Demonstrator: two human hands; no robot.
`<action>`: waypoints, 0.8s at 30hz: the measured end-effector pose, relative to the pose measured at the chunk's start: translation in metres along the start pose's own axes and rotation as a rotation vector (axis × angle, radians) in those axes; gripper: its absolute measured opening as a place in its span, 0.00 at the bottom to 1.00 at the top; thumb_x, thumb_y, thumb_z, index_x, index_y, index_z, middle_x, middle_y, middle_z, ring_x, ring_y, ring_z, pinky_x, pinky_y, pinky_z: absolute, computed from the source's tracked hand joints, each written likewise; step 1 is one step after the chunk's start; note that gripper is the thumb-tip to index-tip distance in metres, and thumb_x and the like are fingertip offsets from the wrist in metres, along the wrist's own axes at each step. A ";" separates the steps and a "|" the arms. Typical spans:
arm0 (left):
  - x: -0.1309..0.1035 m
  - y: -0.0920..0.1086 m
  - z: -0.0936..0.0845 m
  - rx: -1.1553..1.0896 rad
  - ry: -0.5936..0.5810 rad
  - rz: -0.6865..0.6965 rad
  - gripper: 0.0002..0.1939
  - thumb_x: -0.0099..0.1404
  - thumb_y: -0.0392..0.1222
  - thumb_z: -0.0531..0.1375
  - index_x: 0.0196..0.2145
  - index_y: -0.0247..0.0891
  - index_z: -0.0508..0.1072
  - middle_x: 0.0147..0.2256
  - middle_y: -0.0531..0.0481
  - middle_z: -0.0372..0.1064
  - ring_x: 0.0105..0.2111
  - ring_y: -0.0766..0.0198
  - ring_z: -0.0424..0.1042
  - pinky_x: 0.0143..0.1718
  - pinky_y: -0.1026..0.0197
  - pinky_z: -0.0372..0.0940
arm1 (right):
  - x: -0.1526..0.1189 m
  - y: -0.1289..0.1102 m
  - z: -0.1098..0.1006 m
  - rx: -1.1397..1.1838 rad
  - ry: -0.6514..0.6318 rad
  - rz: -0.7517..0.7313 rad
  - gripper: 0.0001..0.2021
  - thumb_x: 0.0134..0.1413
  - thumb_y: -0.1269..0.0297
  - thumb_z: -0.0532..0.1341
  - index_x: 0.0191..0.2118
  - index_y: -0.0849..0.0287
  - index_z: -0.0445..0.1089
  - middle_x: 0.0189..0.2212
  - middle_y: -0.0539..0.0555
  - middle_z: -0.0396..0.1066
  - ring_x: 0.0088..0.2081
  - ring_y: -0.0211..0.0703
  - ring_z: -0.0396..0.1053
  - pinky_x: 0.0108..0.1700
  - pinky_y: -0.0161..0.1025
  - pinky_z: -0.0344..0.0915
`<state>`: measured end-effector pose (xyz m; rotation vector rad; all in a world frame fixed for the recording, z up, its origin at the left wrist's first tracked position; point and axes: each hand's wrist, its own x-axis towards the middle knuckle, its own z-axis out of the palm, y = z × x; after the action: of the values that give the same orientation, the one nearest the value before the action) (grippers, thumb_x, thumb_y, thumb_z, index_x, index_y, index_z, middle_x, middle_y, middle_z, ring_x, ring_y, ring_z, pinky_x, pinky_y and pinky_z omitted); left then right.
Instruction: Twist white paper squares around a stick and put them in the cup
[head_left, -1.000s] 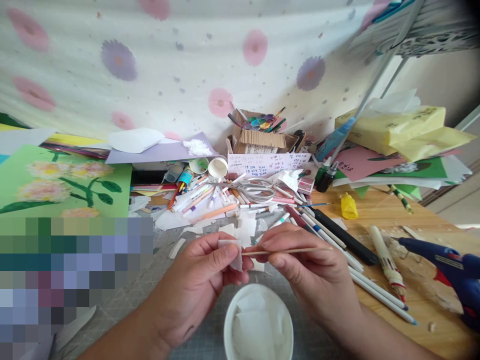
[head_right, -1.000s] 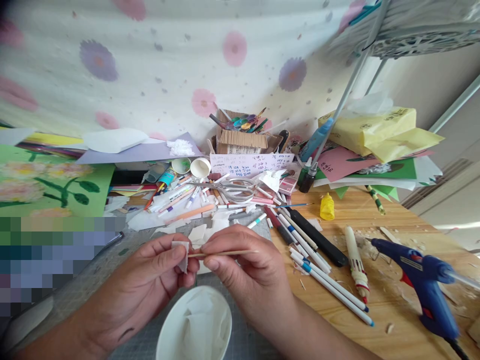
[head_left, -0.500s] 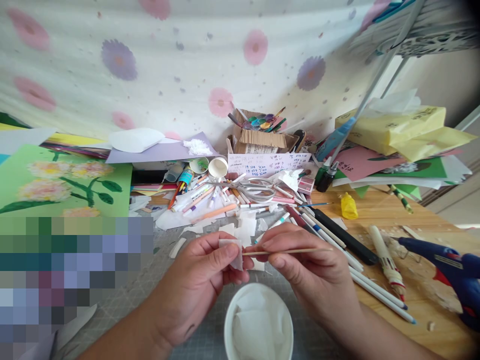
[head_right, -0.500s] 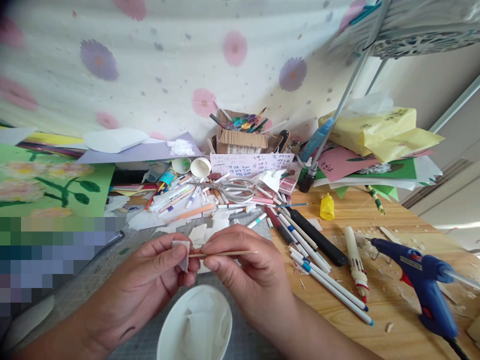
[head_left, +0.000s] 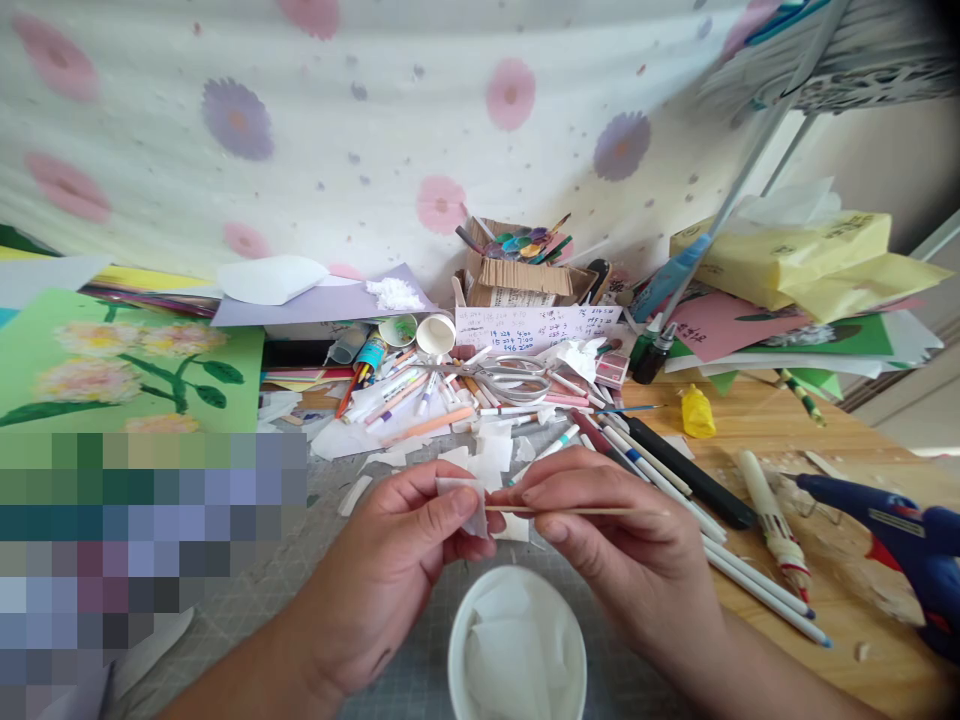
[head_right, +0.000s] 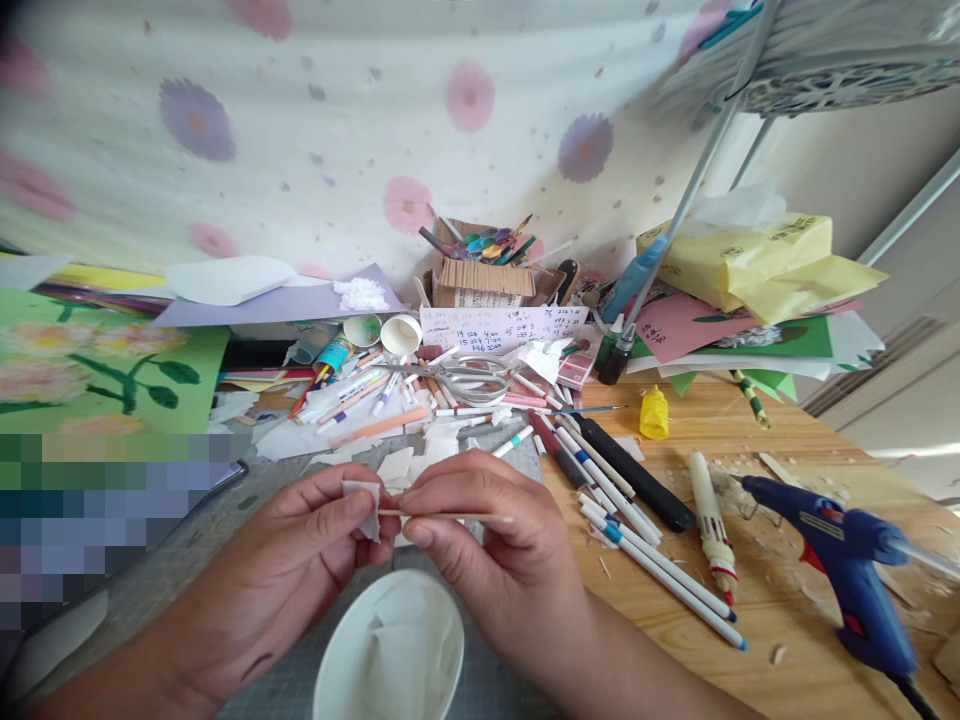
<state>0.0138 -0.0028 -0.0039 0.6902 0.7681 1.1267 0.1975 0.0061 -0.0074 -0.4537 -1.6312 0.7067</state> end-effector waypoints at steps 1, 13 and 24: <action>0.000 0.000 0.000 0.005 0.002 0.003 0.10 0.53 0.43 0.78 0.26 0.36 0.84 0.24 0.50 0.78 0.26 0.67 0.73 0.29 0.68 0.71 | 0.000 0.000 0.000 -0.001 -0.001 0.000 0.05 0.67 0.66 0.66 0.44 0.55 0.81 0.35 0.54 0.83 0.39 0.40 0.80 0.43 0.35 0.76; -0.001 0.000 0.001 0.003 0.021 -0.026 0.12 0.50 0.44 0.79 0.26 0.36 0.83 0.23 0.50 0.77 0.25 0.66 0.72 0.29 0.67 0.69 | 0.000 -0.001 -0.001 -0.022 0.006 -0.017 0.05 0.66 0.66 0.67 0.43 0.56 0.81 0.34 0.55 0.83 0.37 0.42 0.80 0.41 0.37 0.77; -0.002 0.000 0.000 -0.010 0.012 -0.033 0.11 0.52 0.43 0.79 0.26 0.36 0.84 0.23 0.50 0.77 0.25 0.66 0.72 0.29 0.67 0.68 | 0.000 -0.003 0.000 -0.033 0.019 0.007 0.05 0.66 0.66 0.67 0.42 0.55 0.82 0.33 0.55 0.83 0.36 0.44 0.80 0.39 0.38 0.78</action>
<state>0.0133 -0.0052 -0.0038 0.6610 0.7811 1.1051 0.1983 0.0041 -0.0057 -0.4885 -1.6259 0.6791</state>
